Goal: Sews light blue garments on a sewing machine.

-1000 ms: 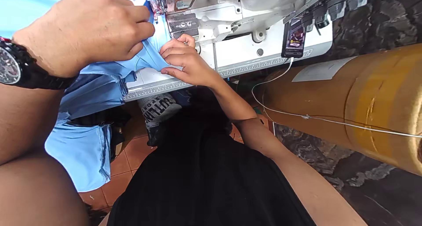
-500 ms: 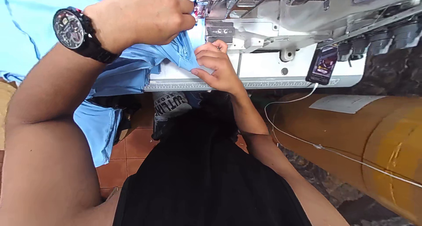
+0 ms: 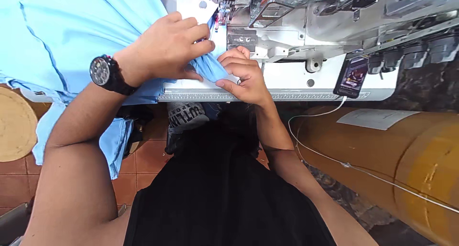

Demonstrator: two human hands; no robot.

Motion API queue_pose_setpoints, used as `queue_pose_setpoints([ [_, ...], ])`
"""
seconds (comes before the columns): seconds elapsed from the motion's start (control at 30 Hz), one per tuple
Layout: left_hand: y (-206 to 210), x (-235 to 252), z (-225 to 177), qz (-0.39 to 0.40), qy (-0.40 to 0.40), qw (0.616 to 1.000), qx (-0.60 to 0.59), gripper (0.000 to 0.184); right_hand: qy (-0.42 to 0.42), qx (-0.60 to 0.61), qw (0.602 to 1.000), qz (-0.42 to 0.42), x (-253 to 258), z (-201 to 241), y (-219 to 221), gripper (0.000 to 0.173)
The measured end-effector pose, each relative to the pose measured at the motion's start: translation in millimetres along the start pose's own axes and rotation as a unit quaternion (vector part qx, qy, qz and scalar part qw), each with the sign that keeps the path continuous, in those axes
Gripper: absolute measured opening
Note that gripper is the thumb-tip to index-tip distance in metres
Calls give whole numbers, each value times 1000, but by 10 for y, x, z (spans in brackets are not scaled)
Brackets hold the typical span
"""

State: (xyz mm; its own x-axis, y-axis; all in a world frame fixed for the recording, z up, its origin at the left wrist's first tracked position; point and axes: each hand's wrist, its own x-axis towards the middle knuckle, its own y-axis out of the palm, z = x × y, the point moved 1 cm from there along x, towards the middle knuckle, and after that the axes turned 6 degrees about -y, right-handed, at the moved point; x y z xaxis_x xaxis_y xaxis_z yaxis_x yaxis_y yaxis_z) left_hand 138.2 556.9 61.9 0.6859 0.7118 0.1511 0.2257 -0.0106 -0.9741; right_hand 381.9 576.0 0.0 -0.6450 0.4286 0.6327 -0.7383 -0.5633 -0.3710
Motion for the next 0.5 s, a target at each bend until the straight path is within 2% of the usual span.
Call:
queue_pose_setpoints([
  [0.07, 25, -4, -59, -32, -26, 999, 19, 32, -16, 19, 1000, -3, 80, 6, -36, 23],
  [0.17, 51, 0, -72, -74, -31, 996, 45, 21, -20, 21, 1000, -4, 106, -19, -45, 21],
  [0.37, 150, 9, -6, -115, -11, 990, 84, 24, 0, -19, 1000, -11, 50, -82, -27, 17],
  [0.5, 192, 52, 58, -106, 8, 988, 112, 24, 9, -67, 998, 3, 109, -112, -30, 14],
])
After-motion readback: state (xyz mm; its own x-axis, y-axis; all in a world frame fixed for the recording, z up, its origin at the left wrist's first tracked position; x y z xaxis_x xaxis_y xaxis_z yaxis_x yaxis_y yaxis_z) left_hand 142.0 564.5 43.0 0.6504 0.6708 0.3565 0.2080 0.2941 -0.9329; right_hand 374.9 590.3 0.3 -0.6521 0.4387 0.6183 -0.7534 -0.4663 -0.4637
